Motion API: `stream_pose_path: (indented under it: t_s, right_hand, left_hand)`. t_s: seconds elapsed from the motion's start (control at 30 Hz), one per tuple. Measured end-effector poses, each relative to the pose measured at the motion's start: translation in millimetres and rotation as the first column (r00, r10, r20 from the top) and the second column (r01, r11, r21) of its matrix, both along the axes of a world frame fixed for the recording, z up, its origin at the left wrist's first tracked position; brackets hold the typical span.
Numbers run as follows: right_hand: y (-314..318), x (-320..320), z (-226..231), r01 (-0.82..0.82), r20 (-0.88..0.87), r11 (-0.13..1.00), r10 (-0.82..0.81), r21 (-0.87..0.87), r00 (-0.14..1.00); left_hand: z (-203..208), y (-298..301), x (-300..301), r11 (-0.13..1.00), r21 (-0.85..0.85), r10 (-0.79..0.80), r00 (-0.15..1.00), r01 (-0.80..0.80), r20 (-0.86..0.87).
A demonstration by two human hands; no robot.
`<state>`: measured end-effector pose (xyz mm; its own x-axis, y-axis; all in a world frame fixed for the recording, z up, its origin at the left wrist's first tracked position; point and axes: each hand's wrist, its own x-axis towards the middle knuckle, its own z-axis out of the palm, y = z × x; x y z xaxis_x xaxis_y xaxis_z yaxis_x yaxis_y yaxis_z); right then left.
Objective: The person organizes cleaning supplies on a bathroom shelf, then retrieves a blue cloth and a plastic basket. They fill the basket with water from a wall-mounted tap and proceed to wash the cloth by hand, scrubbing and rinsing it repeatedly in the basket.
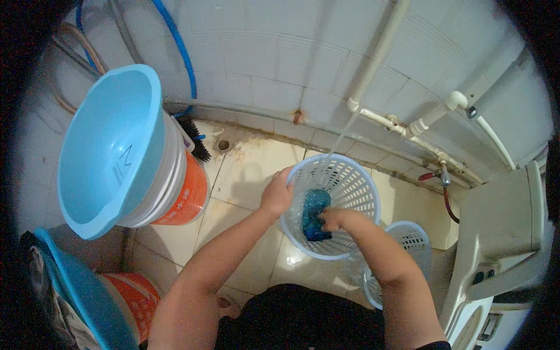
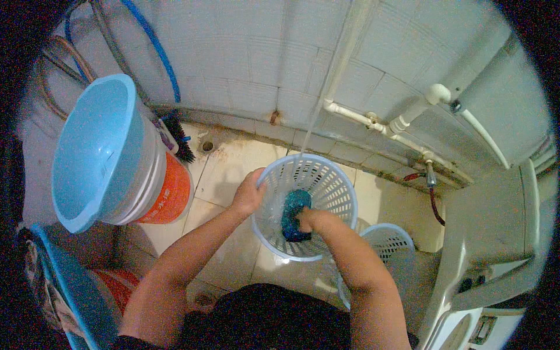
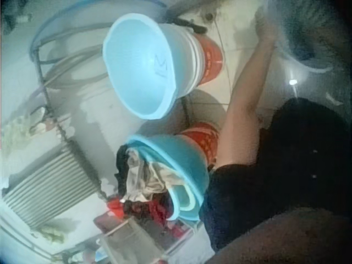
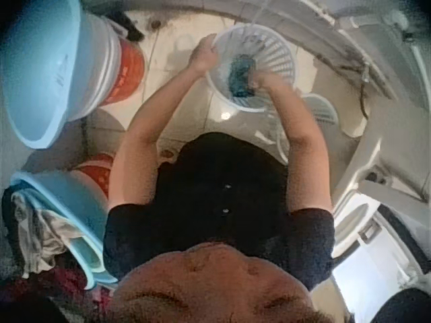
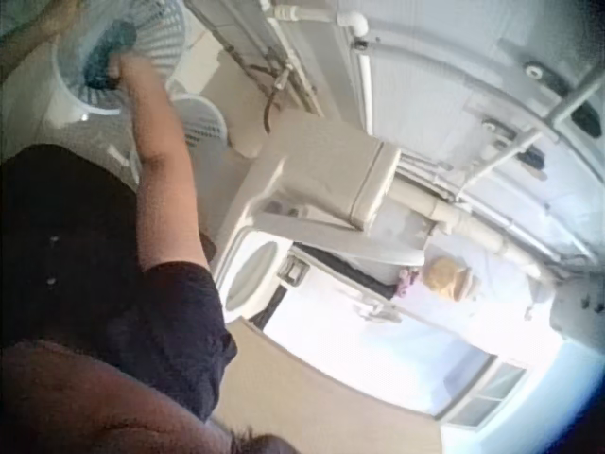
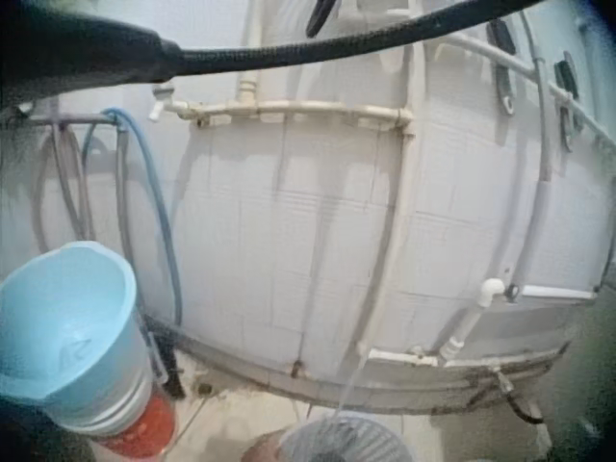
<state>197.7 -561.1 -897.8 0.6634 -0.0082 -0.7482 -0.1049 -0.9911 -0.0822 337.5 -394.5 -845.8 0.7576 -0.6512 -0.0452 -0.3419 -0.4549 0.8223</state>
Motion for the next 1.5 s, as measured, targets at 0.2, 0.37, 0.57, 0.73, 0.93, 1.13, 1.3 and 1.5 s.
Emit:
stream_pose_path:
  t_s: [0.2, 0.37, 0.57, 0.73, 0.93, 1.13, 1.3, 1.5]
  right_hand:
    - [18.7, -17.8, -96.9, -0.142, -0.091, 0.968, 0.164, 0.206, 0.982]
    - [-1.8, 14.7, -73.5, -0.207, -0.06, 0.968, 0.2, -0.141, 0.978]
    - [9.3, 8.7, -88.5, -0.144, -0.338, 0.934, 0.027, -0.326, 0.941]
    - [16.2, 9.3, -109.1, -0.094, -0.628, 0.977, 0.195, 0.19, 0.754]
    - [32.4, 11.4, -173.3, 0.464, 0.115, 0.606, -0.678, 0.646, 0.726]
    - [8.6, 29.5, -85.9, 0.777, 0.011, 0.63, -0.777, 0.023, 0.629]
    - [15.9, 32.5, -79.8, 0.509, 0.02, 0.854, -0.514, 0.105, 0.858]
    - [32.9, 18.5, -63.8, -0.348, -0.093, 0.922, 0.367, 0.167, 0.926]
  left_hand:
    - [-13.6, -5.2, -12.2, 0.994, -0.071, 0.083, 0.996, -0.082, 0.014]
    - [-5.6, -5.2, -10.4, 0.993, -0.102, 0.056, 0.998, -0.058, -0.018]
    - [-1.2, -7.0, -8.4, 0.984, -0.14, 0.113, 0.994, -0.113, -0.01]
    - [-2.2, -14.9, -11.5, 0.974, -0.185, 0.121, 0.991, -0.128, -0.049]
    - [-1.5, -18.7, -14.5, 0.974, -0.192, 0.104, 0.992, -0.117, -0.075]
    - [-8.0, -15.0, -11.7, 0.958, -0.254, 0.117, 0.99, -0.135, -0.084]
    - [-11.4, -19.0, -13.3, 0.938, -0.335, 0.098, 0.995, -0.092, 0.0]
    - [-8.1, -17.7, -12.0, 0.961, -0.271, 0.076, 0.995, -0.055, 0.07]
